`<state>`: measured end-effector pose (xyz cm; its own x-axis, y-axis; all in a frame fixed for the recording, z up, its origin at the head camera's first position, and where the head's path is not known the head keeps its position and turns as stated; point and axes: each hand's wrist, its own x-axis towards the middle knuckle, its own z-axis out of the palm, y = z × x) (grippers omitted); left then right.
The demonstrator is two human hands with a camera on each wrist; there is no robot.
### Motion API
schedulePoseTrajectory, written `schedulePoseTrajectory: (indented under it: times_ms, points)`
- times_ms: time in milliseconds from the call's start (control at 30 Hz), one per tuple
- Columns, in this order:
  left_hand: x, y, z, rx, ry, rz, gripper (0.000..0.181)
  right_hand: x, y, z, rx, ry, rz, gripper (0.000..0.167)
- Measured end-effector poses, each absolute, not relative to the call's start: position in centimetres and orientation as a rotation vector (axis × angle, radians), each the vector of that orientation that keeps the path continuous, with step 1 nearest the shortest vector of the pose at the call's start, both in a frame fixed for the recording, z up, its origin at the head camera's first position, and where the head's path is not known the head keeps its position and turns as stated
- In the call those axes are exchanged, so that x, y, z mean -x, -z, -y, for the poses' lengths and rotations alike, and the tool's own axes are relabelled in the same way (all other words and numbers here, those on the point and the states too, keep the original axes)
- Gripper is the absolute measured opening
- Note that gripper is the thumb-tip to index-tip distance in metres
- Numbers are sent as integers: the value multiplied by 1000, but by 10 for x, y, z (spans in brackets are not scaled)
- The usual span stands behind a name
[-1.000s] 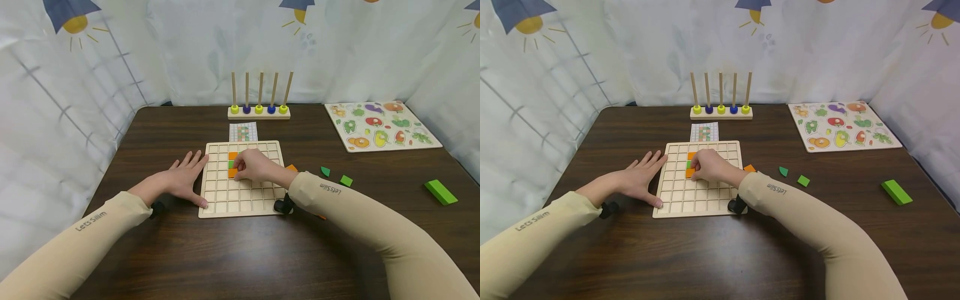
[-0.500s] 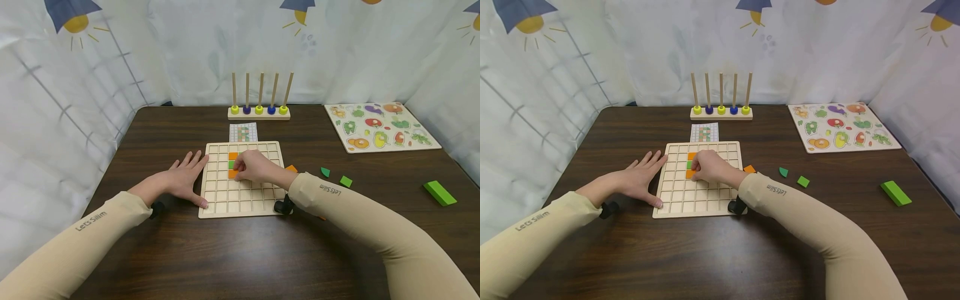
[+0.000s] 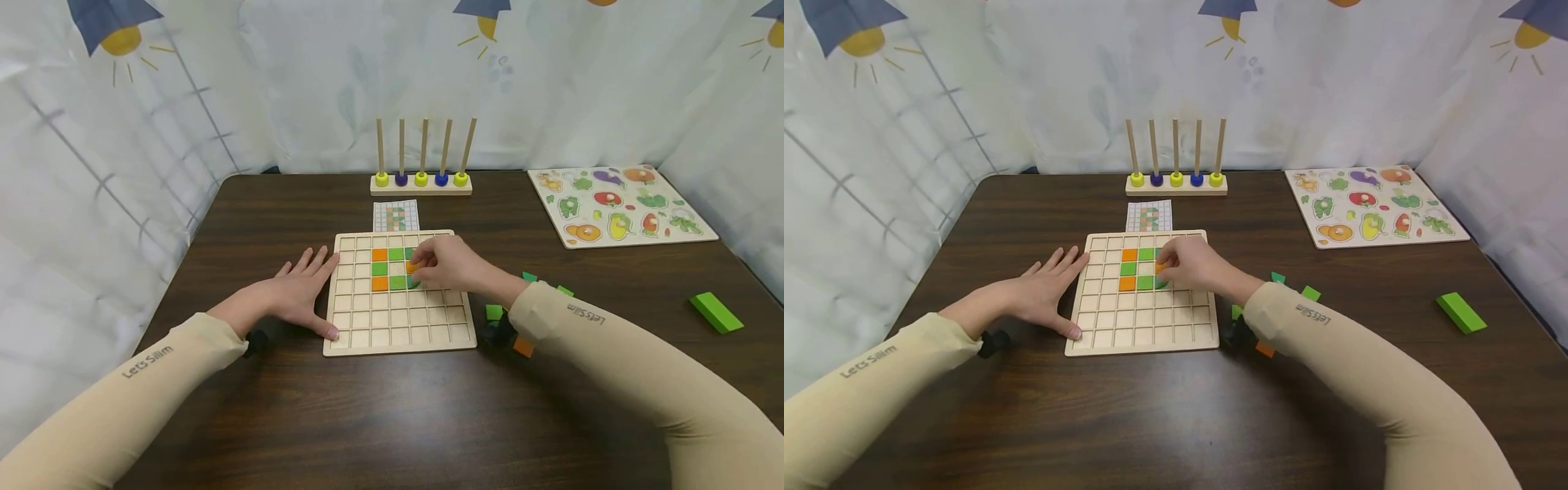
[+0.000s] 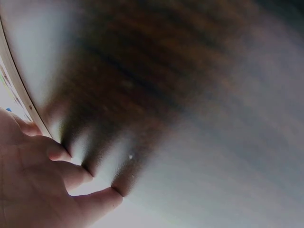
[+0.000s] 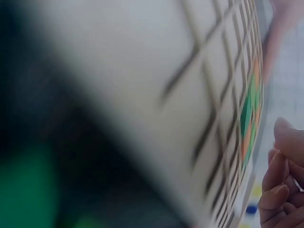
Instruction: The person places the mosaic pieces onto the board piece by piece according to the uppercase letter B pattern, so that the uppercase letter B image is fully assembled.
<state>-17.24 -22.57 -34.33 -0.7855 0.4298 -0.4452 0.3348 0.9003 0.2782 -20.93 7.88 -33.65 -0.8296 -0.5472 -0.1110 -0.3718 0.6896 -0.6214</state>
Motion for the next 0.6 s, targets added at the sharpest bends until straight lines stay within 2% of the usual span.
schedulePoseTrajectory:
  times_ms: [300, 600]
  points:
    - [173, 342, 225, -537, -239, -2549, 145, 222, 336, -176, 603, 777, -2737, 20]
    - [172, 343, 224, -531, -258, -2549, 144, 222, 338, -245, 523, 678, -2655, 32]
